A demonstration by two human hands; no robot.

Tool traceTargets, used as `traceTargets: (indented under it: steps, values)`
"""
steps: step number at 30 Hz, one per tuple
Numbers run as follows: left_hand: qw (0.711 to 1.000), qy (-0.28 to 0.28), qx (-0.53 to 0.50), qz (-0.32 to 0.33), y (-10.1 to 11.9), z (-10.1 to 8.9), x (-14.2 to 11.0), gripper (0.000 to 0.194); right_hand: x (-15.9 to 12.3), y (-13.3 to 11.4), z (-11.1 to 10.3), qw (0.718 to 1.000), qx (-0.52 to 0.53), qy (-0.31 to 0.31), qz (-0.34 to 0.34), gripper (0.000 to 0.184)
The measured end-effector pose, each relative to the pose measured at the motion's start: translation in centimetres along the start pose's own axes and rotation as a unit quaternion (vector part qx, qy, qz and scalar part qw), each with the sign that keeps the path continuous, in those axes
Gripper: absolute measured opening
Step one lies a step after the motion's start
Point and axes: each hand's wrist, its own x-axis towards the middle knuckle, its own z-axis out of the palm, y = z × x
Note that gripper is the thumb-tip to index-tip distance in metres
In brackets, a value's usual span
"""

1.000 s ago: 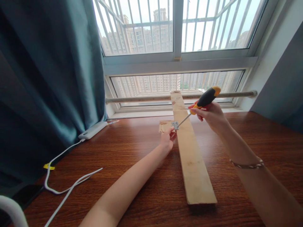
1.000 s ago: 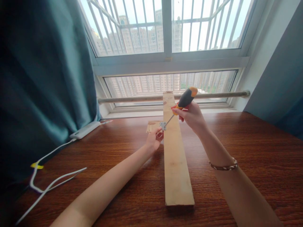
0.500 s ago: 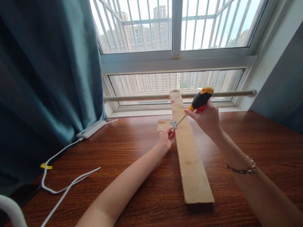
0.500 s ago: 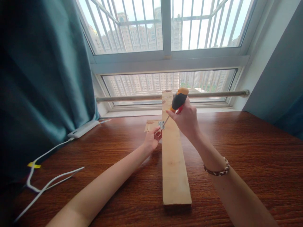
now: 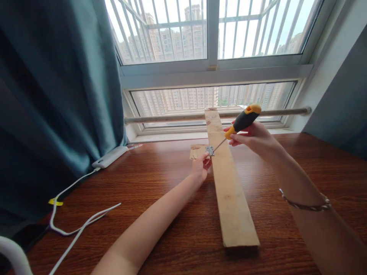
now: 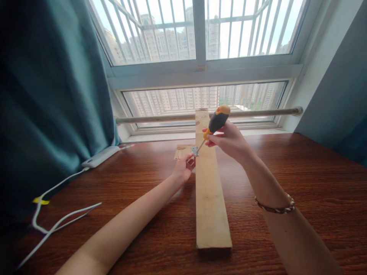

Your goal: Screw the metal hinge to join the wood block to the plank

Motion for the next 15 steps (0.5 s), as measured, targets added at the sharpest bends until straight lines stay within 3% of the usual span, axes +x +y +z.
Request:
traceTargets:
  steps: [2,4,7,10,12,15]
  values:
    - [1.0,-0.004,0.001,0.0,0.0,0.0,0.0,0.013,-0.1,0.0,-0.2,1.0,-0.026,-0.007,-0.002,0.023]
    - [1.0,-0.002,0.0,-0.003,0.0,0.1,0.0,0.013,0.0,0.4,-0.2,0.995,-0.098,0.027,-0.022,0.021]
    - [1.0,0.012,-0.002,-0.006,0.0,0.1,0.0,0.013,0.3,1.1,-0.1,0.964,-0.232,0.109,-0.072,0.021]
    - [1.0,0.024,-0.005,-0.003,0.1,0.2,0.0,0.014,0.5,1.7,0.3,0.937,-0.293,0.165,-0.095,0.027]
    - [1.0,0.024,-0.005,-0.004,0.1,0.2,-0.1,0.014,0.5,1.9,0.6,0.948,-0.258,0.17,-0.08,0.03]
    - [1.0,0.013,-0.007,-0.008,0.2,0.2,-0.1,0.012,0.6,2.0,0.7,0.988,-0.096,0.12,-0.023,0.037]
